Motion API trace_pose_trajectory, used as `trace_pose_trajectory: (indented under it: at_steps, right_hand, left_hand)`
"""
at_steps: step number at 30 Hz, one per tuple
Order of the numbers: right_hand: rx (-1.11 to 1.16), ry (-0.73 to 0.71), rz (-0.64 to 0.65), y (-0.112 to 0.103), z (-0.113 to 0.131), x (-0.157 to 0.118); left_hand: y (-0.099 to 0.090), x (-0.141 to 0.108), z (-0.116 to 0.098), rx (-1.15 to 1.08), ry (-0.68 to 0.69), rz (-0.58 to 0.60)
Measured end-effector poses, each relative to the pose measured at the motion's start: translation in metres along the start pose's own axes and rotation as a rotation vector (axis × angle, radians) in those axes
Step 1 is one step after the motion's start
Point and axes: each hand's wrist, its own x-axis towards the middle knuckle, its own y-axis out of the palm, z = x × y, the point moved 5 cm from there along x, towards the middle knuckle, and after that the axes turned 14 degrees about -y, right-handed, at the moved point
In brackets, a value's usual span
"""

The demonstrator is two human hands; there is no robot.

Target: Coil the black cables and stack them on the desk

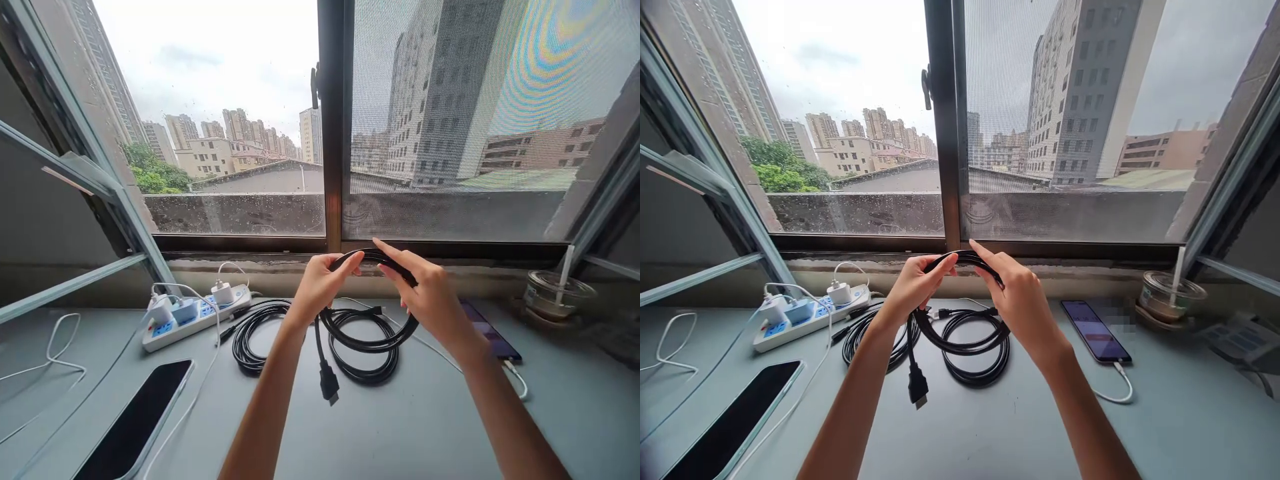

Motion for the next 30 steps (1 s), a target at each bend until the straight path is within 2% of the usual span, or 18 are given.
trace_pose_trajectory:
  at_steps: [2, 6, 9, 11, 15, 18, 22, 27, 30]
  right_hand:
    - [0.043, 0.033, -0.022, 0.006, -0.014, 0.001]
    - [0.089, 0.186, -0.189, 0.004, -0.033, -0.002]
    - [0.190, 0.305, -0.265, 0.003, -0.035, -0.005]
    - [0.243, 0.335, -0.245, 0.004, -0.034, -0.006]
    - [0.204, 0.383, -0.057, 0.010, -0.042, -0.008]
    - [0.111, 0.495, 0.169, 0.022, -0.057, -0.016]
    - [0.008, 0.601, 0.464, 0.047, -0.078, -0.033]
    - [-0.086, 0.660, 0.717, 0.084, -0.094, -0.057]
    - [-0.111, 0.686, 0.820, 0.099, -0.098, -0.066]
  left_hand:
    - [-0.002, 0.005, 0.009, 0.064, -0.081, 0.037]
    - [-0.006, 0.011, 0.023, 0.254, -0.167, 0.118]
    - [-0.007, 0.014, 0.032, 0.206, -0.250, 0.139]
    - [-0.006, 0.016, 0.036, 0.124, -0.291, 0.118]
    - [-0.008, 0.021, 0.041, 0.108, -0.277, -0.006]
    - [-0.009, 0.023, 0.046, 0.178, -0.256, -0.052]
    - [-0.001, 0.024, 0.068, 0.483, -0.375, 0.011]
    - [0.017, 0.026, 0.103, 0.762, -0.579, 0.083]
    - [0.026, 0.029, 0.114, 0.884, -0.632, 0.074]
